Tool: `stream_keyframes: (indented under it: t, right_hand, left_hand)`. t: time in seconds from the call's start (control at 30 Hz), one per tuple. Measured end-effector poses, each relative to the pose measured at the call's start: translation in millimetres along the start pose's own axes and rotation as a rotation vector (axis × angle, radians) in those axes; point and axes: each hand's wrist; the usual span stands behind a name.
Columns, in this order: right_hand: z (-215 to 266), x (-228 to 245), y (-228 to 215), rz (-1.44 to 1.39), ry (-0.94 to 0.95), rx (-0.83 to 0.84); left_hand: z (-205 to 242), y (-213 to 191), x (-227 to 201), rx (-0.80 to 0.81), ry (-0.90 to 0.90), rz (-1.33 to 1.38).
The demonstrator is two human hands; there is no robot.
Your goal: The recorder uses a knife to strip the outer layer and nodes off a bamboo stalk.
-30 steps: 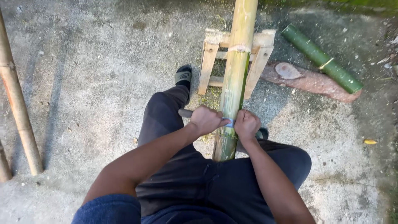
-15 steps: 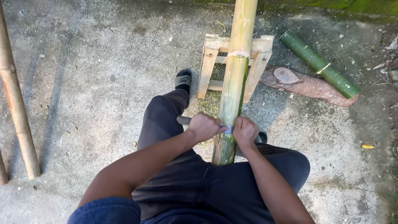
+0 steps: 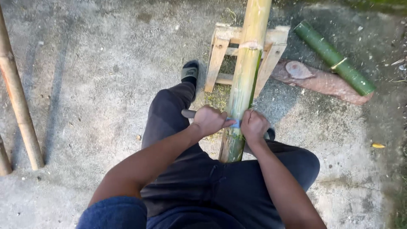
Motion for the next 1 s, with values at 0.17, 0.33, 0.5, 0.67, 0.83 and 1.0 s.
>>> stream_keyframes:
  t: [0.17, 0.33, 0.5, 0.67, 0.83, 1.0]
  right_hand:
    - [6, -8, 0, 0.005, 0.051, 0.07]
    - [18, -2, -6, -0.033, 0.005, 0.002]
    - [6, -5, -3, -0.026, 0.13, 0.112]
    - [24, -10, -6, -0.033, 0.057, 0.026]
    - [16, -20, 2, 0.018, 0.021, 0.032]
    - [31, -17, -3, 0.031, -0.001, -0.014]
  left_hand:
    - [-5, -14, 2, 0.016, 0.025, -0.03]
    - [6, 6, -4, -0.039, 0.016, 0.025]
    - [-1, -8, -2, -0.017, 0.022, -0.003]
    - [1, -9, -9, -0.065, 0.021, -0.017]
    - [-9, -11, -7, -0.049, 0.031, -0.006]
    - [-2, -14, -11, 0.026, 0.051, -0.022]
Point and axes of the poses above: each hand's wrist, its own z-axis away from the middle knuckle, its own y-axis out of the palm, x = y × z, and after that the axes turned 5 degrees about -z, right-handed
